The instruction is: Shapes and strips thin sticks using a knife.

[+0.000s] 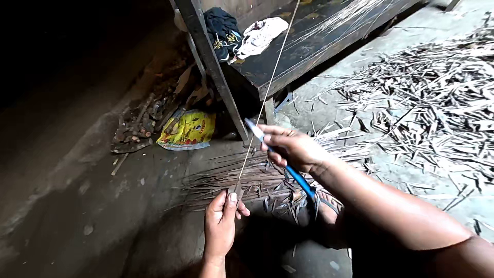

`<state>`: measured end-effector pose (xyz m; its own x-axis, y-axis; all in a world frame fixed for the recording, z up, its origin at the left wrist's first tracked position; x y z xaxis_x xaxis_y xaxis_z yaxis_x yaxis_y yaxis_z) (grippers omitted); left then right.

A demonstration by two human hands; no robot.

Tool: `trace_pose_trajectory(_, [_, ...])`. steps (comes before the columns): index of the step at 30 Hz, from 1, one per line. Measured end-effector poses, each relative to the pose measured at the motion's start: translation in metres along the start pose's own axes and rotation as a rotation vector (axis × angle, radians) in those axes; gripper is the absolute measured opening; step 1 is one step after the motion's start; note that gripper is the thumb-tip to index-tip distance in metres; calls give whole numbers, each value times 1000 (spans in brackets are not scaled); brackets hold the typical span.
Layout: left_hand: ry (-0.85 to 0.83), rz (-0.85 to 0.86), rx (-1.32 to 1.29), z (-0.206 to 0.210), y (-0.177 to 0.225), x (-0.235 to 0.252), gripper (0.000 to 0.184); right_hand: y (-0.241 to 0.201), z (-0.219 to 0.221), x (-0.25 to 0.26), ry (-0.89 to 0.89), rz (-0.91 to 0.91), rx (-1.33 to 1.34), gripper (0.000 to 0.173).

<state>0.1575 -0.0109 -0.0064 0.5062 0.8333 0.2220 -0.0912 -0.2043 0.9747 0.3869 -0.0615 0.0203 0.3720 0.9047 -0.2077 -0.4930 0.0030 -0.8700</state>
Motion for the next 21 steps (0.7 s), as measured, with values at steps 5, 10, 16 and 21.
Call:
trace_pose_trajectory(5, [152,257,395,-5,6,-3,18,-4,-10,2,90,-106,51,43])
trace_pose_trajectory(10, [372,547,788,-7,23,-9,19,58,44,-31,-160,83,-64,43])
trace_pose_trajectory(16, [466,663,872,-10,30,-15,18,62,52,-37,-184,109,-79,38])
trace_pose_trajectory(21, [490,680,878,-14,33,-17,18,46,39,-27,-69,114,2,40])
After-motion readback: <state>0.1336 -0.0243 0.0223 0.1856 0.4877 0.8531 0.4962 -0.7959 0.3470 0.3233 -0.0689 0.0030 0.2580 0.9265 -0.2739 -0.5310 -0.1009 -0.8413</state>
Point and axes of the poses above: each hand's wrist, its own x-axis towards the middle knuckle, its own z-axis out of the palm, y = z × x, the point moved 8 cm from there along x, towards the middle knuckle, and after that the axes turned 10 degrees about y, right-handed, at the moved point
